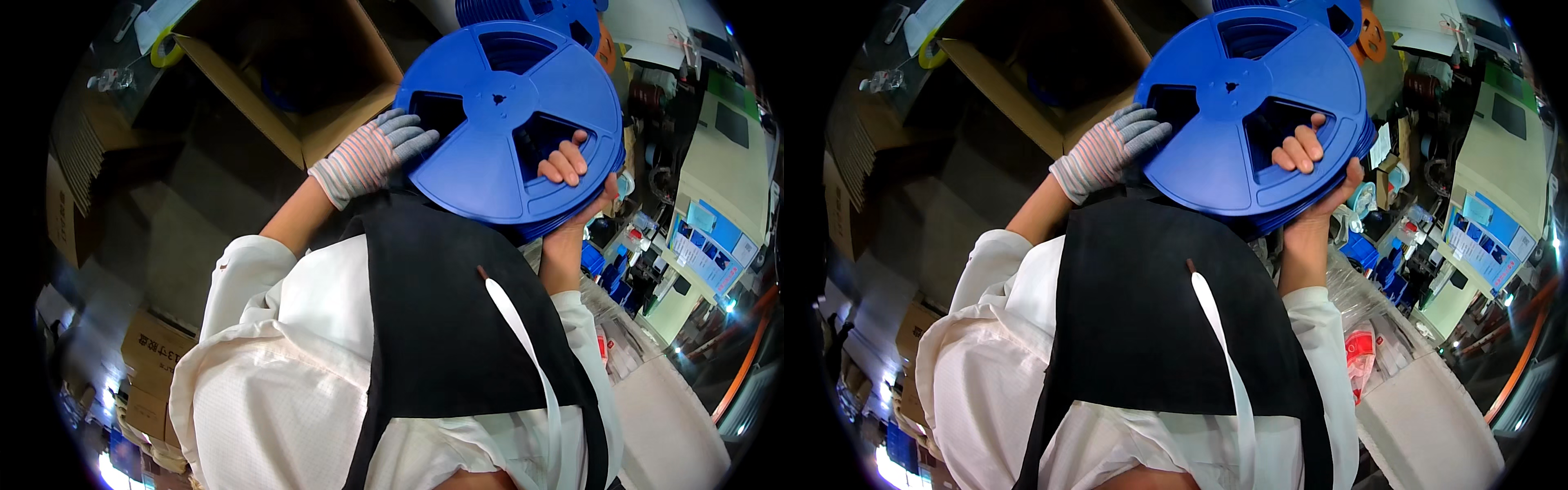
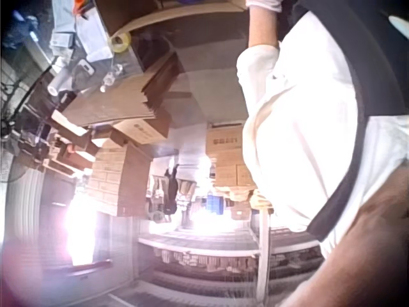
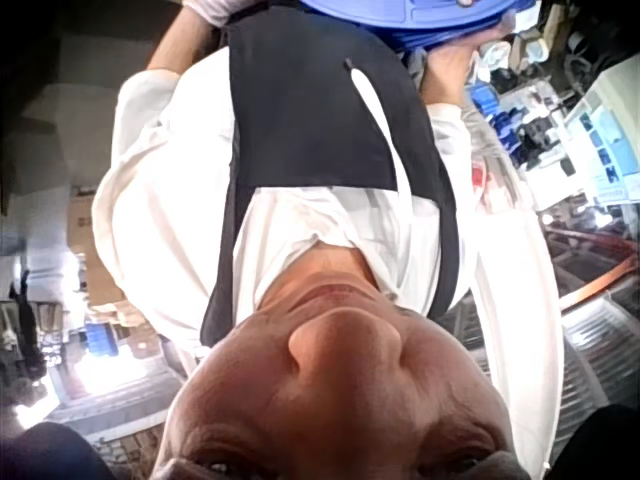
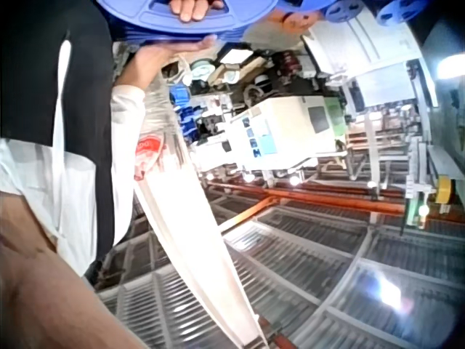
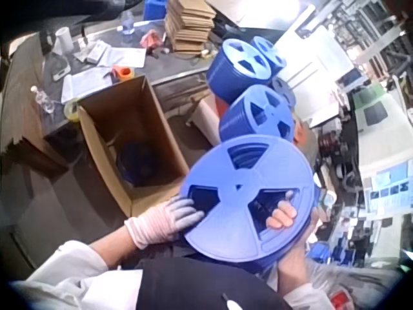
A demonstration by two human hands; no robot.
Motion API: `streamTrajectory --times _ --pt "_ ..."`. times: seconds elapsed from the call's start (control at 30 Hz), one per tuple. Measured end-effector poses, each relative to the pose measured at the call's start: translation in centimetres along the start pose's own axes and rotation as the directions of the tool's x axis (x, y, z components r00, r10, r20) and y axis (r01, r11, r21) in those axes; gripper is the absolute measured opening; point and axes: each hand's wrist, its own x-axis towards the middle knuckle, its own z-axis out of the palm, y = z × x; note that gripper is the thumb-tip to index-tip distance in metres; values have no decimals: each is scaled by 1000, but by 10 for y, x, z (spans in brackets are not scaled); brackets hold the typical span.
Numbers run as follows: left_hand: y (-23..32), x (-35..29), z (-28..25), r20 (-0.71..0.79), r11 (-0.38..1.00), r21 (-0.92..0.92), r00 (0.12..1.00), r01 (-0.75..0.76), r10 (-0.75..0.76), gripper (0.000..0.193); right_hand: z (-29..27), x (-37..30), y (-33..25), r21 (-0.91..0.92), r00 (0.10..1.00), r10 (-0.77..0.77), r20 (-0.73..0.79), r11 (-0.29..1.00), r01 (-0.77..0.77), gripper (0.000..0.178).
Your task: The person picks up blue plastic spools from a stack and places them into a cardboard box. The person handles the spools one by one, transferring them from a pile on a table into the box until the box is filled.
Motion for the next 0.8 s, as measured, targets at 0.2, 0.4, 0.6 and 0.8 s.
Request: streamTrajectory --times 0.2,0.4,0.6,0.8 --pt "-1 2 -11 41 993 107 998 -41 36 42 1 1 -6 43 999 -17 -52 999 19 68" --pt "12 -25 -59 -32 903 -290 939 318 -341 42 17 1 -5 -189 929 -133 -345 979 70 76" --pt "19 -76 -87 109 -220 -966 559 -135 -822 34 -3 -8 1 -371 918 -138 -372 928 -11 74" --pt "17 -105 -70 55 -250 -931 575 -265 -816 37 -8 -17 0 -406 856 -167 -489 912 -54 62"
